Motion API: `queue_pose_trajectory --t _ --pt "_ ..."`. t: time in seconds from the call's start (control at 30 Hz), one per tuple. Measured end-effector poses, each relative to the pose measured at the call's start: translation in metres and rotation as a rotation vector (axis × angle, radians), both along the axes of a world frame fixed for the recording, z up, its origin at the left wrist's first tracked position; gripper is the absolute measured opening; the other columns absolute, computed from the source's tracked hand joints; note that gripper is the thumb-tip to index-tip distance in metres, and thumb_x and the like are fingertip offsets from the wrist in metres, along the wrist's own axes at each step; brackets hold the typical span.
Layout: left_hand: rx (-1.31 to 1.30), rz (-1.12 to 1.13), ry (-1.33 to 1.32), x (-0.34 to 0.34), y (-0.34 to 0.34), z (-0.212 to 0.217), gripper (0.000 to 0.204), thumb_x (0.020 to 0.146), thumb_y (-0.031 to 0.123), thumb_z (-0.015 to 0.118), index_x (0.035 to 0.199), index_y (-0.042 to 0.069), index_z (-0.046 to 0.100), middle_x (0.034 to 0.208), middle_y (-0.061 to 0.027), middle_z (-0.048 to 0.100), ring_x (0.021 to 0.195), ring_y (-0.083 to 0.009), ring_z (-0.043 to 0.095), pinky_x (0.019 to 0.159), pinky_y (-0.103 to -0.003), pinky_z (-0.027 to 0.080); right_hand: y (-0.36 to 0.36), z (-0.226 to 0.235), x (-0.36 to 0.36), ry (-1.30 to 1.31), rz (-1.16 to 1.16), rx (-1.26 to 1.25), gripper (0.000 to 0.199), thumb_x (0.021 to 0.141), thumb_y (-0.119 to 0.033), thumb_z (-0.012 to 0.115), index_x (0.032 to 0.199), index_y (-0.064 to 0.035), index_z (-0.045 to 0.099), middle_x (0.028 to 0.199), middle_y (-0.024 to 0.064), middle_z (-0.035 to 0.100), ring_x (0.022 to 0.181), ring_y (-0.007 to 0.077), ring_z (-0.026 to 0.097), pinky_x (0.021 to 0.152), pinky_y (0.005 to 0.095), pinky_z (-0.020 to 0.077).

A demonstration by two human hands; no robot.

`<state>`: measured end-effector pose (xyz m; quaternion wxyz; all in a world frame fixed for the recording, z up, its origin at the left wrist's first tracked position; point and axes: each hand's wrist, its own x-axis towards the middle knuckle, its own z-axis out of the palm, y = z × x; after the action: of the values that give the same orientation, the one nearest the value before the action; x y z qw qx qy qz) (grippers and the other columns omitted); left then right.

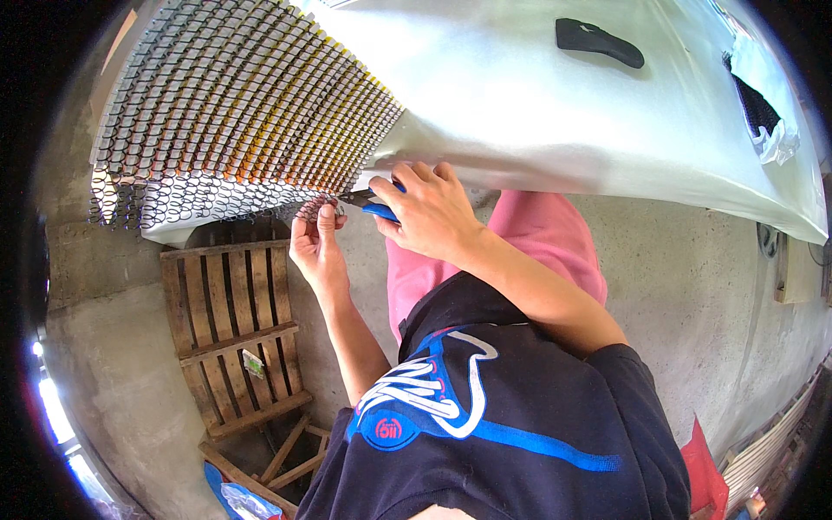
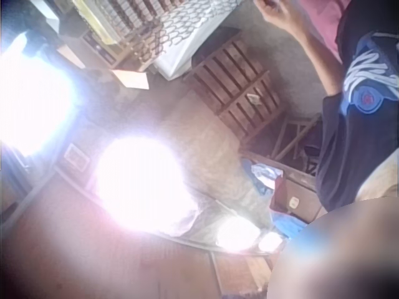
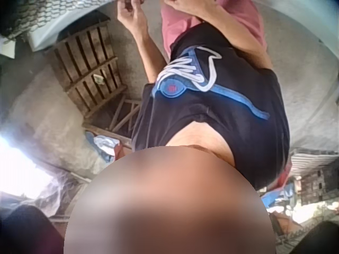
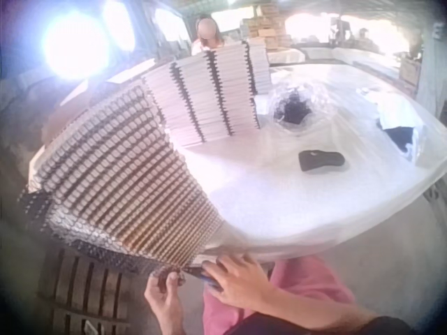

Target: The person uses pliers to trim excess spiral wire from a stack of notebooks, then places the trimmed stack on the table. The person then unpacks notebooks from a cardboard box and stacks them on the table.

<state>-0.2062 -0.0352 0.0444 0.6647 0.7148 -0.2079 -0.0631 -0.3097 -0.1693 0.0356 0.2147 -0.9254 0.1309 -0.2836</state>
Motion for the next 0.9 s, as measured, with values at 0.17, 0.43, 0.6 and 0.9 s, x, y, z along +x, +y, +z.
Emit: queue_pose_trajectory --t 0.17,0.43,0.6,0.9 --pt "0.009 0.003 0.002 0.001 0.002 -0.001 0.020 0.088 0.014 0.064 0.099 -0.002 0.060 0.083 -0.0044 0.063 0.069 -0.0093 0.059 0.065 -0.022 0.049 0.004 0.004 -0.001 0.004 -0.028 -0.057 0.038 0.070 -0.030 0.071 0.103 -0.0154 0.059 0.091 0.0059 0.054 0.085 0.0240 0.058 0.066 0.0398 0.0439" --pt "0.040 0.046 -0.041 -0.003 -0.002 0.004 0.018 0.089 0.013 0.062 0.099 -0.002 0.061 0.085 -0.0056 0.063 0.072 -0.0097 0.058 0.067 -0.024 0.050 0.011 0.001 0.003 0.130 0.234 1.142 0.025 0.083 -0.029 0.060 0.095 -0.0061 0.059 0.072 0.0109 0.060 0.062 0.0299 0.059 0.060 0.0386 0.0471" --pt "-0.007 -0.010 0.018 -0.002 0.001 0.006 0.019 0.090 0.015 0.061 0.099 -0.002 0.061 0.085 -0.0056 0.063 0.071 -0.0095 0.058 0.066 -0.023 0.050 0.018 -0.007 0.000 0.049 0.191 0.866 0.031 0.087 -0.030 0.058 0.105 -0.0056 0.057 0.071 0.0105 0.059 0.058 0.0263 0.056 0.056 0.0341 0.0454" --pt "-0.003 -0.026 0.043 -0.001 0.007 0.001 0.018 0.090 0.015 0.061 0.099 0.000 0.062 0.084 -0.0048 0.063 0.070 -0.0084 0.056 0.065 -0.022 0.048 0.004 0.005 -0.017 -0.042 -0.046 0.121 0.044 0.078 -0.034 0.066 0.115 -0.0140 0.055 0.102 0.0087 0.053 0.095 0.0271 0.053 0.083 0.0458 0.0389"
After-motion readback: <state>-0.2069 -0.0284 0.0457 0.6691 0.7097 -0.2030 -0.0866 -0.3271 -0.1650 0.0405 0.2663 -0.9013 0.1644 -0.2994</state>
